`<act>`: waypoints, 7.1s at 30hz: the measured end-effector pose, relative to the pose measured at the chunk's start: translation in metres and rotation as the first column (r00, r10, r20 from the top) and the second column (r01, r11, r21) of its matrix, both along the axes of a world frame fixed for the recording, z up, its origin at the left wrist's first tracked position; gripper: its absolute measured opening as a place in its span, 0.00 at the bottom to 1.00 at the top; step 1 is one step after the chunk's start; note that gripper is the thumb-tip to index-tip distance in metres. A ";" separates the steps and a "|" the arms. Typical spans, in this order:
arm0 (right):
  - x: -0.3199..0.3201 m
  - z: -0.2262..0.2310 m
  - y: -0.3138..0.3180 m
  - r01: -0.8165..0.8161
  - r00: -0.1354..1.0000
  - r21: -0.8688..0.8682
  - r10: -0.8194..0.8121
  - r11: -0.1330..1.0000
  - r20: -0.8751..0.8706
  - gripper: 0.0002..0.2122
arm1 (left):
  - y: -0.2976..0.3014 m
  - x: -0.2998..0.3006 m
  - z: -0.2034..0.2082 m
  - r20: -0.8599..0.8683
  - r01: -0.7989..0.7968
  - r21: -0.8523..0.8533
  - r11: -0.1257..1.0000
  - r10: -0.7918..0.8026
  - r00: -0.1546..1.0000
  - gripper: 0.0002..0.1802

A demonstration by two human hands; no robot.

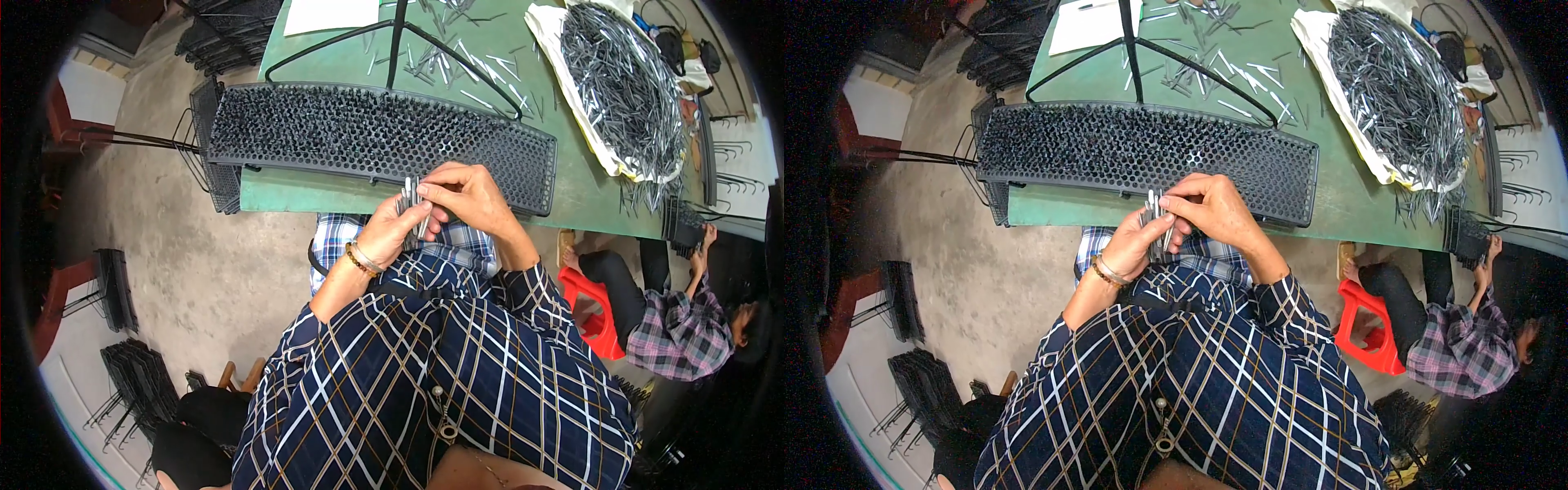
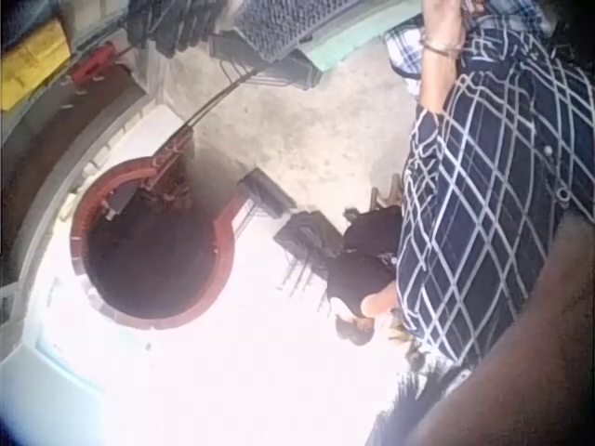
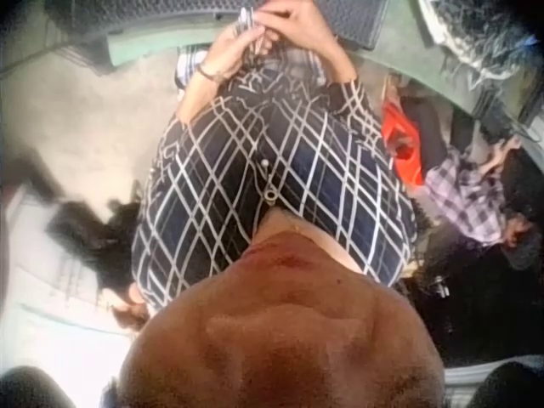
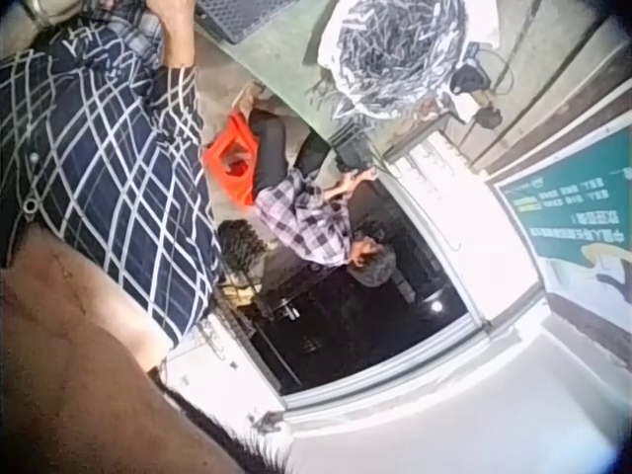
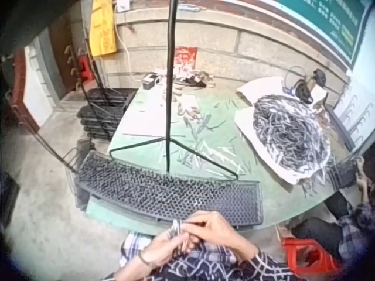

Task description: Pick up thin metal pins and insert them into a mesh grid panel.

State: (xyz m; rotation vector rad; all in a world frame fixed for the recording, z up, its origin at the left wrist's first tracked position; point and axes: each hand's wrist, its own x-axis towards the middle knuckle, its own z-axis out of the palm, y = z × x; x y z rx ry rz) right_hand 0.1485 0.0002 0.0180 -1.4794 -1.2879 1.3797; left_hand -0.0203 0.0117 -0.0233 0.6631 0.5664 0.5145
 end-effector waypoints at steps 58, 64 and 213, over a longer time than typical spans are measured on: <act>-0.007 -0.021 0.024 -0.114 0.793 0.723 -0.375 0.682 0.479 0.07 | -0.001 0.001 -0.012 -0.097 -0.007 -0.124 0.992 -0.005 0.995 0.15; -0.007 -0.025 0.028 -0.049 0.791 0.745 -0.430 0.665 0.435 0.06 | -0.001 0.002 -0.008 -0.096 -0.002 -0.113 0.994 -0.009 0.995 0.15; -0.017 0.001 0.025 0.162 0.986 0.132 -0.156 0.978 -0.059 0.08 | 0.006 -0.023 -0.009 0.027 -0.131 -0.119 0.984 0.135 0.990 0.17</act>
